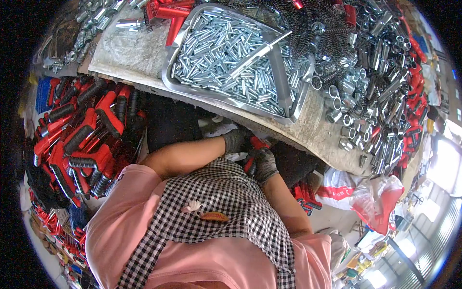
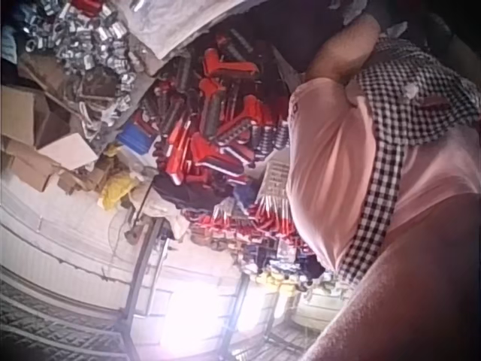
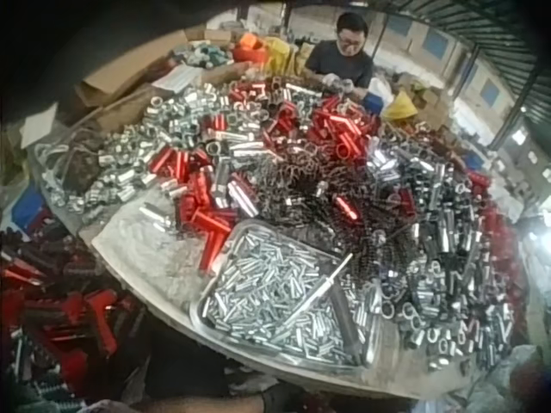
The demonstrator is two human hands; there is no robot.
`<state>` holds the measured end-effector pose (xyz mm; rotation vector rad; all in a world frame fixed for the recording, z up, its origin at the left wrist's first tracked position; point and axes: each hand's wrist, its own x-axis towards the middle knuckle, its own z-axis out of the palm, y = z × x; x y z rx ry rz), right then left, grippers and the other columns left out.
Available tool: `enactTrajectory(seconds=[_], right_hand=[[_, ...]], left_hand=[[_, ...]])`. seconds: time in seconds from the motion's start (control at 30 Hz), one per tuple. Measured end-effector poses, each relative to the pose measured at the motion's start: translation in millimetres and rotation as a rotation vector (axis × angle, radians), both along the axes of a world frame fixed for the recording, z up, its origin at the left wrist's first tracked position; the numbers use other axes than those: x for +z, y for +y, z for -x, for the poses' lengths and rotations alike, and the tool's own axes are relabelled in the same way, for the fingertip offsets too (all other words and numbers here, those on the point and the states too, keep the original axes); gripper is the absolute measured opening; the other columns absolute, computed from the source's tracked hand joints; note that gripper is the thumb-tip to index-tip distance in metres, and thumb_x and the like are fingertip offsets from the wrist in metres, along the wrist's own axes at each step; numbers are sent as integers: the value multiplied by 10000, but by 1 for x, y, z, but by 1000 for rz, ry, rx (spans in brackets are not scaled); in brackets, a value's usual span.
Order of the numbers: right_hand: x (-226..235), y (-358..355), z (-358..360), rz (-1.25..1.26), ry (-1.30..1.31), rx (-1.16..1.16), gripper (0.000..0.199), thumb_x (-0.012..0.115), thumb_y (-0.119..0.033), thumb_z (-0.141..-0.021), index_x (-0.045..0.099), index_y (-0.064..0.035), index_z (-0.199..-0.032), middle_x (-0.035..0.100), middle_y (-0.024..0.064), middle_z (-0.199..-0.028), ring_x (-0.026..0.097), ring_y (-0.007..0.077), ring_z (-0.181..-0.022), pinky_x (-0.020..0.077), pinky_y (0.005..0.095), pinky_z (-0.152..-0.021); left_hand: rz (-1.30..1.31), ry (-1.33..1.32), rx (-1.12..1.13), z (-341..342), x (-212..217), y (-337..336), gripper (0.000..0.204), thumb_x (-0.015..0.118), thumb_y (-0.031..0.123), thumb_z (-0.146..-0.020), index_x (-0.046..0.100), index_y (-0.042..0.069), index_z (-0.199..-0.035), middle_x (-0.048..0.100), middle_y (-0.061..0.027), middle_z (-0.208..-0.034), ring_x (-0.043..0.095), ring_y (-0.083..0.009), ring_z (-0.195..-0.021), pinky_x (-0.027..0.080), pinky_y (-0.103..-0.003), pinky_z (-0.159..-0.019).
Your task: Manually assembling metal components into red plastic handles at a factory workstation.
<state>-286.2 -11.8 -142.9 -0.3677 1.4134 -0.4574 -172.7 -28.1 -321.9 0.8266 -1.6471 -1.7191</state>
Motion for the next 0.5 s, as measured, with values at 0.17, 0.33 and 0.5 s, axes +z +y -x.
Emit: enactTrajectory(seconds=[0.17, 0.33, 0.5], right_hand=[[-28, 1, 3, -30, -13, -19, 448, 625, -115, -777, 540, -71, -1214, 611, 80, -880, 594, 256, -744, 501, 369, -666], [-122, -25, 2, 440, 229, 366, 508, 562, -203, -836, 456, -96, -1321, 575, 115, -1159, 553, 268, -1043, 449, 367, -893], [-166, -66, -36, 530, -198, 322, 485, 525, -384, -877, 503, -132, -1291, 586, 95, -1216, 546, 272, -1102, 412, 414, -962]], left_hand=[[-217, -180, -113, 2, -34, 0, 221, 499, 222, -865, 598, 141, -1045, 632, -117, -1053, 590, -245, -990, 439, -371, -897], [239, -895, -417, 2, 34, -29, 274, 475, 266, -879, 583, 136, -1095, 606, -118, -1070, 556, -209, -1052, 433, -316, -897], [-423, -489, 378, -30, 42, -8, 521, 596, 321, -815, 464, 90, -1263, 507, -147, -1194, 475, -252, -1141, 419, -354, -923]])
